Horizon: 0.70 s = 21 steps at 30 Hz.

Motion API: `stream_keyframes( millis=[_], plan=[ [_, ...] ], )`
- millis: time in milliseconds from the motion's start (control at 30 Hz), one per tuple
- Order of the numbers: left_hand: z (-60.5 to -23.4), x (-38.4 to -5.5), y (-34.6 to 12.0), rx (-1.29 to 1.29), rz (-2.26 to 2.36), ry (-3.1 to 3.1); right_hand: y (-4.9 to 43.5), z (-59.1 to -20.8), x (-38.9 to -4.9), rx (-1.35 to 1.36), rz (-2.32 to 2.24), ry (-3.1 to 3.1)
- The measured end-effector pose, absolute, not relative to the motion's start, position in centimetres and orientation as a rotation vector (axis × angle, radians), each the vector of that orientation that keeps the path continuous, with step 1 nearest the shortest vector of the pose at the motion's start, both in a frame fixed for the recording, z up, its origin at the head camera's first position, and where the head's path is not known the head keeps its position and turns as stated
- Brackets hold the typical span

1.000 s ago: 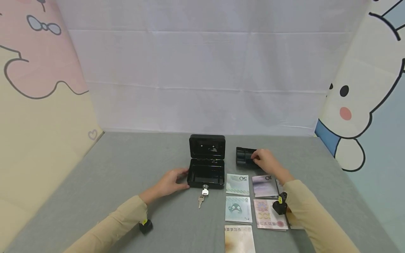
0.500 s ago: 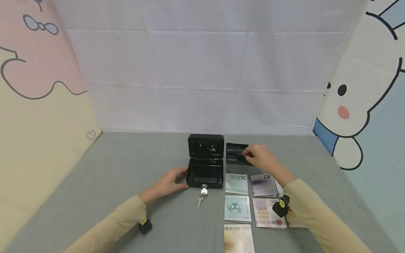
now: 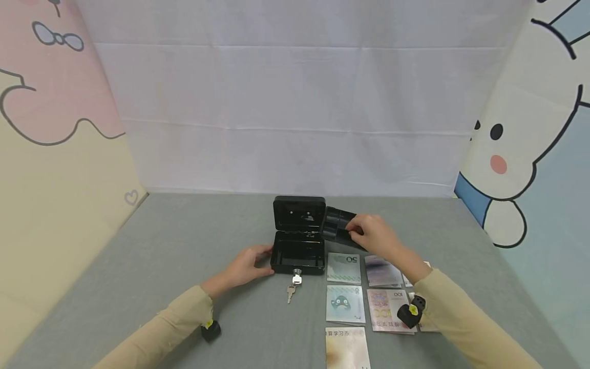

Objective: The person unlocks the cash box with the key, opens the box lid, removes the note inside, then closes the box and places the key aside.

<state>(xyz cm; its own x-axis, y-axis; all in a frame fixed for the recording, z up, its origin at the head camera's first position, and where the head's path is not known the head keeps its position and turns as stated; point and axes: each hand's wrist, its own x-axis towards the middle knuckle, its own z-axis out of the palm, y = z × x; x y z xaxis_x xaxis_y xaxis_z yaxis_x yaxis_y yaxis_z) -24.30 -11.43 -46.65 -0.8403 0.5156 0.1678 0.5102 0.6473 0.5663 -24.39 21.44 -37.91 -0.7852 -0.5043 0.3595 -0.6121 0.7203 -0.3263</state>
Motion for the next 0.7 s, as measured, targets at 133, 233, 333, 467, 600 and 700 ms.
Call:
stream_keyframes(
  millis=[133,233,333,467,600,700],
  plan=[
    [-46.6,-24.3,-11.4,0.864,0.976,2.840,21.1,-37.9,-23.9,0.904,0.609,-2.668],
    [-46.6,-24.3,-11.4,0.856,0.977,2.841,20.6,-38.2,-23.7,0.928,0.601,-2.657],
    [-46.5,-24.3,-11.4,0.861,0.976,2.840,19.9,-38.6,-23.5,0.964,0.621,-2.639],
    [-46.5,-24.2,-11.4,0.856,0.984,2.831,18.6,-39.2,-23.6,0.978,0.649,-2.637],
    [-46.5,-24.3,-11.4,0.853,0.987,2.826,16.9,-39.7,-24.0,0.980,0.638,-2.656],
    [-46.5,-24.3,-11.4,0.852,0.986,2.827,15.7,-39.8,-24.3,1.000,0.634,-2.667]
  ],
)
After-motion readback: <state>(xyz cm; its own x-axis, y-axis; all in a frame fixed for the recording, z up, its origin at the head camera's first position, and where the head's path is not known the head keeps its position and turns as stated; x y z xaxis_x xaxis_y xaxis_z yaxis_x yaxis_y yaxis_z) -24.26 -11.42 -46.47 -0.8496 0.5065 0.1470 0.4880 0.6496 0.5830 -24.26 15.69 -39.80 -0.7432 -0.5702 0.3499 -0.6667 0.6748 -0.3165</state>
